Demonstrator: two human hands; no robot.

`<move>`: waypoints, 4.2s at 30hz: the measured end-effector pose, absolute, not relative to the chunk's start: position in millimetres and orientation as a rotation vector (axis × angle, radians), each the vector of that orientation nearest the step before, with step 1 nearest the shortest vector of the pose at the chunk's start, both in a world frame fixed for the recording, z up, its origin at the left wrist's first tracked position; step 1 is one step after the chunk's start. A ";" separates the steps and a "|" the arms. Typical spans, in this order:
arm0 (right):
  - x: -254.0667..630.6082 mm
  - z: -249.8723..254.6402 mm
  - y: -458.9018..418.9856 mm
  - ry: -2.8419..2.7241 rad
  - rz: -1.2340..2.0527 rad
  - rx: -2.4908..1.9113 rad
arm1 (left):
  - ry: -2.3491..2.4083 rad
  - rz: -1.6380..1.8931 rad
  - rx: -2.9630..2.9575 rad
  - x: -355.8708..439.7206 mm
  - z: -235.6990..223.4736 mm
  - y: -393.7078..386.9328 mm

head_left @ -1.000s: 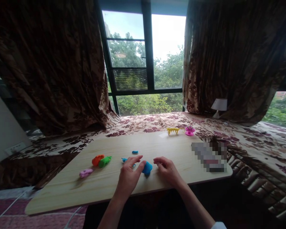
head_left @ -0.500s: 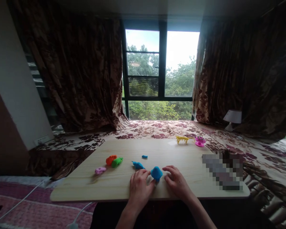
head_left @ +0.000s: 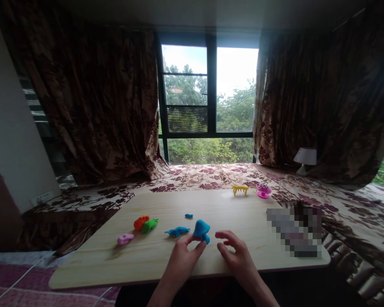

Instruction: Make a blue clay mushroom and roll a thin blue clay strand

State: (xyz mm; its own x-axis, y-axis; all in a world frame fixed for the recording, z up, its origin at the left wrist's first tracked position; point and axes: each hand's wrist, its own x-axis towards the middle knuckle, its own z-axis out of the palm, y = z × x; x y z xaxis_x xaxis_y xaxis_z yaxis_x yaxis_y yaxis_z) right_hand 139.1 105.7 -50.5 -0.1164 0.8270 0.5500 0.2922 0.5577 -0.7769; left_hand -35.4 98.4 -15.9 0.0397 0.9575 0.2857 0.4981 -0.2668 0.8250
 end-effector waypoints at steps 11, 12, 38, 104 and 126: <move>124.6 -28.4 68.3 -1.668 0.287 -0.765 | 1.238 1.157 1.603 -32.1 26.5 59.9; 123.6 -27.2 68.2 -1.669 0.272 -0.755 | 1.245 1.164 1.617 -32.9 27.9 58.8; 118.6 4.3 63.8 -1.594 0.102 -0.629 | 1.033 1.536 1.022 -10.9 32.3 45.5; 128.0 29.7 59.5 -1.403 1.251 -0.526 | 0.597 1.248 0.511 -2.1 35.3 32.9; 109.3 28.0 56.0 -1.392 0.892 -0.739 | 0.724 1.649 0.653 11.1 14.6 41.7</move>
State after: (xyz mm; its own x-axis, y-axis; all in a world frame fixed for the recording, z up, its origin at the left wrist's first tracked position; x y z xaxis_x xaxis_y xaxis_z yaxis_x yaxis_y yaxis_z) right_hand 109.3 56.0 28.0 -0.0315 0.8666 0.4981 -0.0904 0.4938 -0.8649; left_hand 11.1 41.7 14.6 -0.1822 0.9826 0.0371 -0.6378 -0.1469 0.7560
